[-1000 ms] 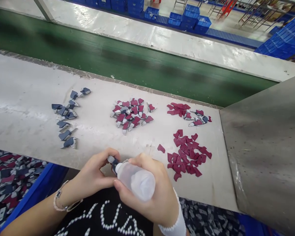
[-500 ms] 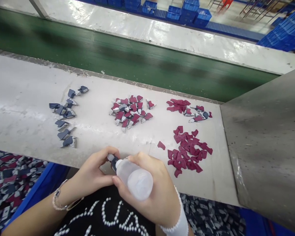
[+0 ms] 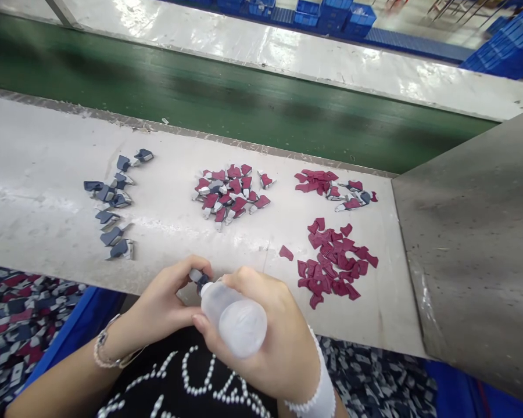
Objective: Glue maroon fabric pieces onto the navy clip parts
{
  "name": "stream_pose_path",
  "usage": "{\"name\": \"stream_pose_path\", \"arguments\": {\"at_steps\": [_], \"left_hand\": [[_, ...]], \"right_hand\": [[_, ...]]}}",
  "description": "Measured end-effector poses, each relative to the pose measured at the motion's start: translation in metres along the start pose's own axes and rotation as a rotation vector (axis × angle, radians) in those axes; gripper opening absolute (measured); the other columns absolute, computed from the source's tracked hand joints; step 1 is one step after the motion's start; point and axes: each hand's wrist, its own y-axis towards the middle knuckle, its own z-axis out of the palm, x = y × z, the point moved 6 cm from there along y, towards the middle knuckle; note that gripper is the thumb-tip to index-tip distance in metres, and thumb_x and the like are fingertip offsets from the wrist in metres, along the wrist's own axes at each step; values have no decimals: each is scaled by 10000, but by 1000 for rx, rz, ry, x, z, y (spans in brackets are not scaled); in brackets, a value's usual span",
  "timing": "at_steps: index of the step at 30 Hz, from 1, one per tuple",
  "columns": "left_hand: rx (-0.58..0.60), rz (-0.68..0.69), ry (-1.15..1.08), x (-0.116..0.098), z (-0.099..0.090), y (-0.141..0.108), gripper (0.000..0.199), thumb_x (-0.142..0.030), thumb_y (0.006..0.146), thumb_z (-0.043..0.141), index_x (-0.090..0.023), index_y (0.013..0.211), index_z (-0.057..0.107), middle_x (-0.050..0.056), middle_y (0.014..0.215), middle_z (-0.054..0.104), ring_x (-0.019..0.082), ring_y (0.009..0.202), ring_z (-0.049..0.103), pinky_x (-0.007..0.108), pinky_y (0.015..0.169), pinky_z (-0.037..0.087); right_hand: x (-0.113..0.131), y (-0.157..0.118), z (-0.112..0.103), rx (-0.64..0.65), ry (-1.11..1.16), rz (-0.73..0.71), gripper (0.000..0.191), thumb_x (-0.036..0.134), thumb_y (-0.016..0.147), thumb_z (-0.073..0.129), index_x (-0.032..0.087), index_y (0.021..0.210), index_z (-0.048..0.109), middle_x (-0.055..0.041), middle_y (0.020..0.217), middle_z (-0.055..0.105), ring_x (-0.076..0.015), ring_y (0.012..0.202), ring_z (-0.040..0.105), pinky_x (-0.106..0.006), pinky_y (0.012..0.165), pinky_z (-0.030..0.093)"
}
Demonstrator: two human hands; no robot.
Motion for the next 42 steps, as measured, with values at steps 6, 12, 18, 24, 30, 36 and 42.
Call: {"name": "stream_pose_path", "arguments": {"at_steps": [6, 12, 18, 24, 30, 36, 42], "left_hand": [[22, 17, 24, 0, 0, 1, 386, -143, 754, 774, -260, 1020, 521, -53, 863, 636, 109, 746, 611, 220, 703, 512], [41, 34, 33, -2, 2, 1, 335, -219, 777, 778, -248, 991, 522, -51, 855, 632, 104, 727, 597, 218, 685, 506], [29, 4, 77, 1, -4, -1, 386, -151, 758, 762, -258, 1040, 520, -48, 874, 645, 112, 749, 615, 225, 707, 511], [69, -6, 97, -2, -2, 0, 349, -164, 773, 749, -249, 1022, 520, -51, 839, 632, 115, 710, 603, 235, 676, 498], [82, -11, 89, 0, 1, -1, 347, -193, 772, 762, -246, 1013, 519, -54, 820, 625, 113, 686, 598, 235, 650, 490], [34, 2, 115, -3, -5, -1, 313, -175, 794, 720, -239, 1021, 516, -30, 864, 662, 128, 722, 634, 249, 676, 515], [3, 12, 143, -5, -6, 0, 288, -238, 818, 726, -241, 1008, 509, -48, 822, 652, 107, 662, 610, 237, 645, 502]], "right_hand": [[4, 1, -1, 57, -17, -14, 157, 231, 823, 716, 203, 864, 567, 62, 684, 611, -98, 544, 566, -237, 515, 440], [2, 1, -3, 34, 16, -5, 181, 272, 827, 736, 207, 895, 582, 62, 699, 609, -98, 555, 570, -230, 515, 437], [3, -2, -1, 143, -68, -24, 162, 263, 847, 702, 193, 831, 557, 45, 678, 597, -105, 553, 546, -245, 527, 433], [4, 1, -1, 129, -19, 4, 164, 282, 851, 704, 198, 863, 563, 44, 683, 613, -109, 550, 553, -247, 524, 437], [2, -1, -1, 123, -10, 17, 162, 269, 849, 711, 200, 871, 566, 52, 678, 604, -103, 545, 555, -240, 518, 433], [5, -4, -2, 163, -78, -6, 156, 282, 860, 693, 196, 843, 564, 40, 672, 608, -114, 549, 557, -254, 519, 430], [3, -4, -11, 41, -87, 28, 150, 250, 870, 695, 215, 833, 554, 52, 672, 598, -106, 532, 560, -246, 522, 442]]}}
